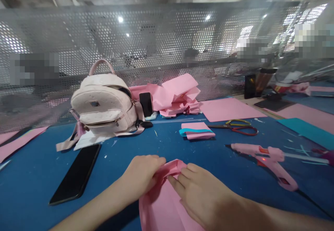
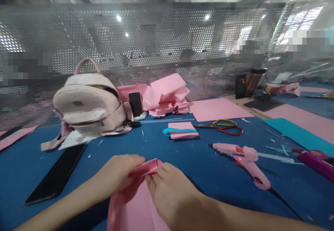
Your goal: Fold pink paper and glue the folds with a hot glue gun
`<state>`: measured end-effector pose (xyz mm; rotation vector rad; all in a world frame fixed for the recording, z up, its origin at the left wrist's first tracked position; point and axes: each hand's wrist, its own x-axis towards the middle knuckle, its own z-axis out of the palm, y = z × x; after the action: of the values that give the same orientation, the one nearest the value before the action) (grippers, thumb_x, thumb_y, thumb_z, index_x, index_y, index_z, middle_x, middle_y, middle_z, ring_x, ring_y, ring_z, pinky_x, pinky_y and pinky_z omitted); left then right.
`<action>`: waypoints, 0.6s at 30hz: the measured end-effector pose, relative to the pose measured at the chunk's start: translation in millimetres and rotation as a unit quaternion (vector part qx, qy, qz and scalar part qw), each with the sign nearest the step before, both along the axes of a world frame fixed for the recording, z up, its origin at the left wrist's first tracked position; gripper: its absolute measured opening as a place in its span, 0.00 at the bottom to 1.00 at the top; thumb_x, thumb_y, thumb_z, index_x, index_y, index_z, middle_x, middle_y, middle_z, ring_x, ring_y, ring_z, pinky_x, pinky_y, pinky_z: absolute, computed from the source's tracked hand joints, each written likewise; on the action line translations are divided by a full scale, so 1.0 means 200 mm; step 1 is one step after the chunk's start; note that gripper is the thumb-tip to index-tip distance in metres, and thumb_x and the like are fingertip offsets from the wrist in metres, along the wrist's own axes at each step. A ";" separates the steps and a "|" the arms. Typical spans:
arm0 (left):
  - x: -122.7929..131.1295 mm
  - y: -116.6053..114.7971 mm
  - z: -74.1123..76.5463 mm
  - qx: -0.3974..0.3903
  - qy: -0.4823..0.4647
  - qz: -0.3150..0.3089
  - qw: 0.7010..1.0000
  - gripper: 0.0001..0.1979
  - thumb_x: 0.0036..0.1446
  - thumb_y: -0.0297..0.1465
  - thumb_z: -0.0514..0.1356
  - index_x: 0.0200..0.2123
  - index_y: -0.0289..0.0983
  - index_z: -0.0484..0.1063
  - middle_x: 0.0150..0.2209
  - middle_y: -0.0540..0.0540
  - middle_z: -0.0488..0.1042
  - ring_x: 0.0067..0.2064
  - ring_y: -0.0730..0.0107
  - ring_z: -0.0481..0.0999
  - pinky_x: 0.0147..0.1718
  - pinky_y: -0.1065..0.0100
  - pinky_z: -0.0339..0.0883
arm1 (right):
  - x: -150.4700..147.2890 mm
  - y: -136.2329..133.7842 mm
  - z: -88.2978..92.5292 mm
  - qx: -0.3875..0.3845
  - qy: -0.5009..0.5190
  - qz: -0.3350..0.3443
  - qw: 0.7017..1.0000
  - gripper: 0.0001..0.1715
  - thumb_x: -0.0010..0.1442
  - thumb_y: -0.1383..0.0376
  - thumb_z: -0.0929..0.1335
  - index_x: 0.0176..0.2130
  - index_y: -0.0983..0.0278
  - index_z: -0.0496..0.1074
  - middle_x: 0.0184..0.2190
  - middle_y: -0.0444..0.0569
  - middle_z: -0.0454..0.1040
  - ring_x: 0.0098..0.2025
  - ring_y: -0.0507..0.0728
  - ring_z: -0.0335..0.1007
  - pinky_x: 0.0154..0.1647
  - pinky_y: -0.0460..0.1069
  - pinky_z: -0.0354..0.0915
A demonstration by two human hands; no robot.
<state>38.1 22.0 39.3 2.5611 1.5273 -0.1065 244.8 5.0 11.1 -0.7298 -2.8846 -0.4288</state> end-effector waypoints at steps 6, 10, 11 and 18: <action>0.00 0.01 0.00 -0.005 0.000 -0.002 1.000 0.09 0.49 0.22 0.55 0.32 0.41 0.67 0.34 0.50 0.78 0.37 0.60 0.79 0.27 0.68 0.58 | 0.01 -0.01 0.04 -0.051 -0.014 0.010 0.999 0.24 0.60 0.67 0.67 0.55 0.71 0.73 0.52 0.57 0.77 0.48 0.65 0.74 0.46 0.59 0.67; 0.00 0.00 0.02 -0.006 -0.002 0.001 1.000 0.08 0.49 0.23 0.55 0.32 0.41 0.67 0.35 0.50 0.78 0.37 0.61 0.79 0.28 0.68 0.58 | 0.00 0.00 0.07 -0.079 -0.025 0.008 0.997 0.21 0.61 0.66 0.67 0.53 0.69 0.74 0.49 0.55 0.79 0.46 0.63 0.75 0.45 0.58 0.68; 0.01 0.00 0.03 -0.007 -0.003 0.001 1.000 0.09 0.49 0.22 0.55 0.32 0.41 0.67 0.35 0.50 0.78 0.38 0.61 0.79 0.28 0.68 0.59 | 0.00 0.00 0.08 -0.085 -0.025 0.008 0.996 0.20 0.61 0.65 0.68 0.53 0.68 0.74 0.48 0.54 0.79 0.45 0.63 0.75 0.43 0.58 0.69; -0.01 -0.01 0.04 -0.011 -0.006 0.004 1.000 0.10 0.46 0.22 0.55 0.32 0.41 0.66 0.35 0.51 0.78 0.38 0.62 0.78 0.29 0.68 0.58 | 0.10 -0.06 0.20 -0.124 0.003 0.082 0.989 0.14 0.64 0.63 0.67 0.50 0.61 0.73 0.43 0.46 0.80 0.43 0.59 0.74 0.50 0.55 0.66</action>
<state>36.4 19.1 47.2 2.5339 1.5221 -0.1074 263.9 -6.1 51.7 -0.5181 -2.9938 -0.0474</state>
